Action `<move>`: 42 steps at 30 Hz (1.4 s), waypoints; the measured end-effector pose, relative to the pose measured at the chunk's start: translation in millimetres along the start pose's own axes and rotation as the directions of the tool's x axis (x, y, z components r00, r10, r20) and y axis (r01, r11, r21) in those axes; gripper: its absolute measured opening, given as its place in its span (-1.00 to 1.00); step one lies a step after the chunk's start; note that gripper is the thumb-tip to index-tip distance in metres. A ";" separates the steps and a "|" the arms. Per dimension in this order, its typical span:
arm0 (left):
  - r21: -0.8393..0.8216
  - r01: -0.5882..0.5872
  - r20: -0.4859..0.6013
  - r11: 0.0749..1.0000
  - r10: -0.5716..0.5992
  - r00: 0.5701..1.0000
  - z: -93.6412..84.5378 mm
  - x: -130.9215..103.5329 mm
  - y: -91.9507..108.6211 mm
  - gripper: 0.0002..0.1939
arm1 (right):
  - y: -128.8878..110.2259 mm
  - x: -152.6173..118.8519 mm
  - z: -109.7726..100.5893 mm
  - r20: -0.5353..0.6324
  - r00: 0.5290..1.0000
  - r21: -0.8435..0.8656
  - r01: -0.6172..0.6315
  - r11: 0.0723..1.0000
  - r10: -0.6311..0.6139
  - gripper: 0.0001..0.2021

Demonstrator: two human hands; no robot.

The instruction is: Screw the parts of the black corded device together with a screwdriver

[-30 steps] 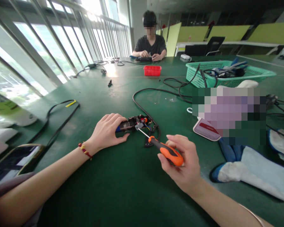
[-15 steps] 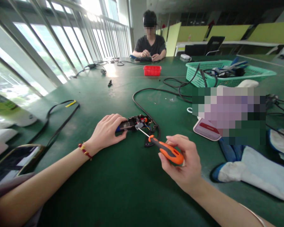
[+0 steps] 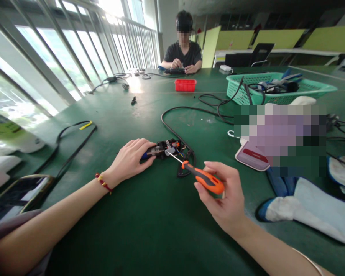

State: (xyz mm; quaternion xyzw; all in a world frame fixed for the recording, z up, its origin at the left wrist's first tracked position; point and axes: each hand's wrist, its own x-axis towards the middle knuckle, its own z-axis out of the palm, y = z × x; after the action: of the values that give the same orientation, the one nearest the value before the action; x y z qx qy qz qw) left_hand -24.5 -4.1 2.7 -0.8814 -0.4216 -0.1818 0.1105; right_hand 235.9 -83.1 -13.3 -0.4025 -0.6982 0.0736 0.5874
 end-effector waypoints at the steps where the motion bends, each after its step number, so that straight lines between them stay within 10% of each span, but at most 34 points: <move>1: -0.001 0.001 0.001 1.000 -0.001 1.000 0.1 0.0 0.1 -0.70 | -0.4 0.0 0.3 -0.025 1.000 0.017 -0.009 1.000 0.010 -0.63; 42: 0.006 -0.036 -0.031 0.999 0.036 0.999 1.9 -0.8 -0.6 -0.69 | -1.3 2.7 -1.4 -0.018 0.997 0.002 0.068 0.998 -0.068 -0.68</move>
State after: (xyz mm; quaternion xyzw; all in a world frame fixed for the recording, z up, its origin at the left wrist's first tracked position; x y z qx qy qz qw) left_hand -25.0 -3.6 0.7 -0.8857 -0.4043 -0.1923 0.1230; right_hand 236.5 -82.8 -10.2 -0.3784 -0.7060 0.0505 0.5965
